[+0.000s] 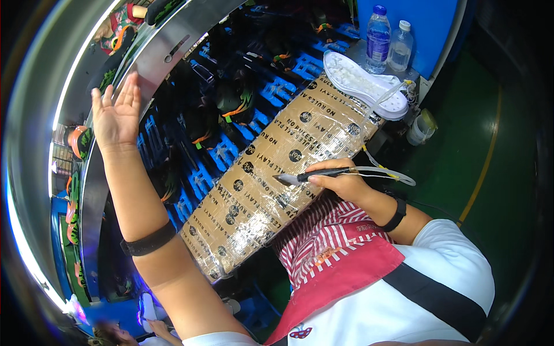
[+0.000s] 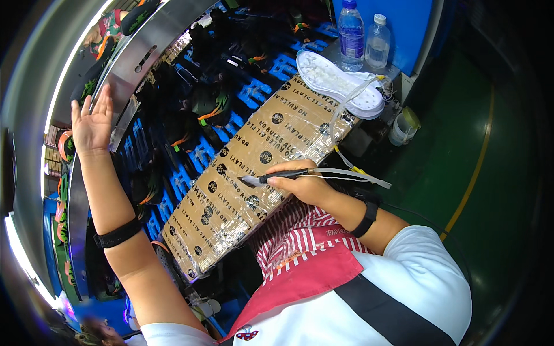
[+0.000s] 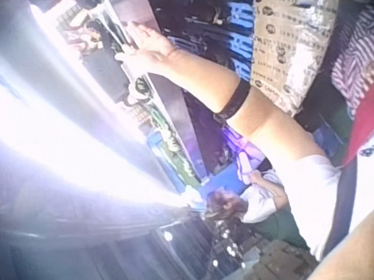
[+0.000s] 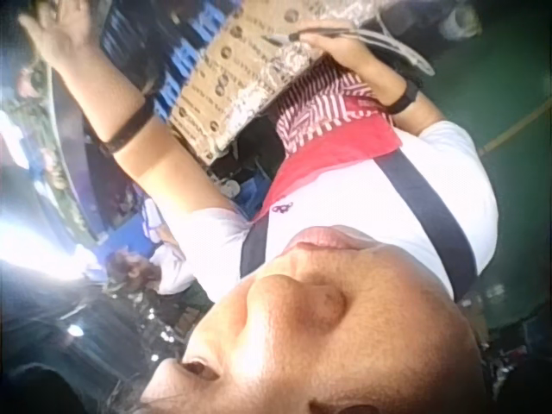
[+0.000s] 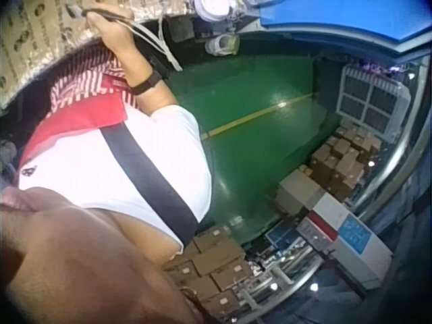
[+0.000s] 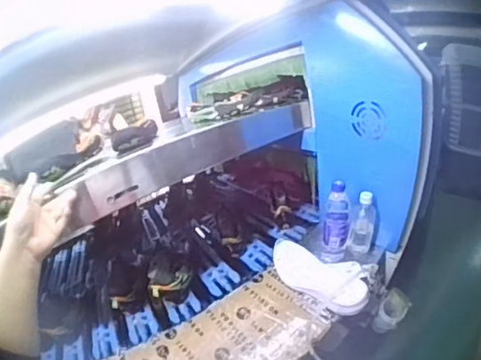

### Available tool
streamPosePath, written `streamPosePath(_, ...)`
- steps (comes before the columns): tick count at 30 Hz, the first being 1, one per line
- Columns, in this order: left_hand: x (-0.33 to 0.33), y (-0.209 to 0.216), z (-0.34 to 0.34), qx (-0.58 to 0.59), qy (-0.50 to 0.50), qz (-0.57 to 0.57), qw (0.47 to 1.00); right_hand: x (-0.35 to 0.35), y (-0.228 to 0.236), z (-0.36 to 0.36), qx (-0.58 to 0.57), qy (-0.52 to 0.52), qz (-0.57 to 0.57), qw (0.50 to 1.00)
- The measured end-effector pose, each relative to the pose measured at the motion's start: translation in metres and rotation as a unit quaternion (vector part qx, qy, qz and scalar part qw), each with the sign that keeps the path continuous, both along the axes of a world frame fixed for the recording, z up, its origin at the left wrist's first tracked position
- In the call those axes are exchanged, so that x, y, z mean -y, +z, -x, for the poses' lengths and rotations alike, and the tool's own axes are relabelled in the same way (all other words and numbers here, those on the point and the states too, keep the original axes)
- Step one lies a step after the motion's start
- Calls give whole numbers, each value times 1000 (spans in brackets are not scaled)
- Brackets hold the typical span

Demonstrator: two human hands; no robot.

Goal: The person is applying adhesive or sealant to the edges of shoe soles using a specialized application tool.

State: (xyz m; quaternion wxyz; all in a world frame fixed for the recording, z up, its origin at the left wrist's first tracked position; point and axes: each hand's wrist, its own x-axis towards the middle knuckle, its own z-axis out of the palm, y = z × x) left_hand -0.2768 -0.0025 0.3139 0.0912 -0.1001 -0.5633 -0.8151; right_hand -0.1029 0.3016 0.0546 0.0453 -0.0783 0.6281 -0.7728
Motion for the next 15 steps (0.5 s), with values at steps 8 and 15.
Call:
streamPosePath(8,69,13,15,-207,599,551,543,-8,-14,5,-2,-24,-7,1000)
streamPosePath(15,223,36,10,84,458,641,610,2,-15,0,21,11,3,1000)
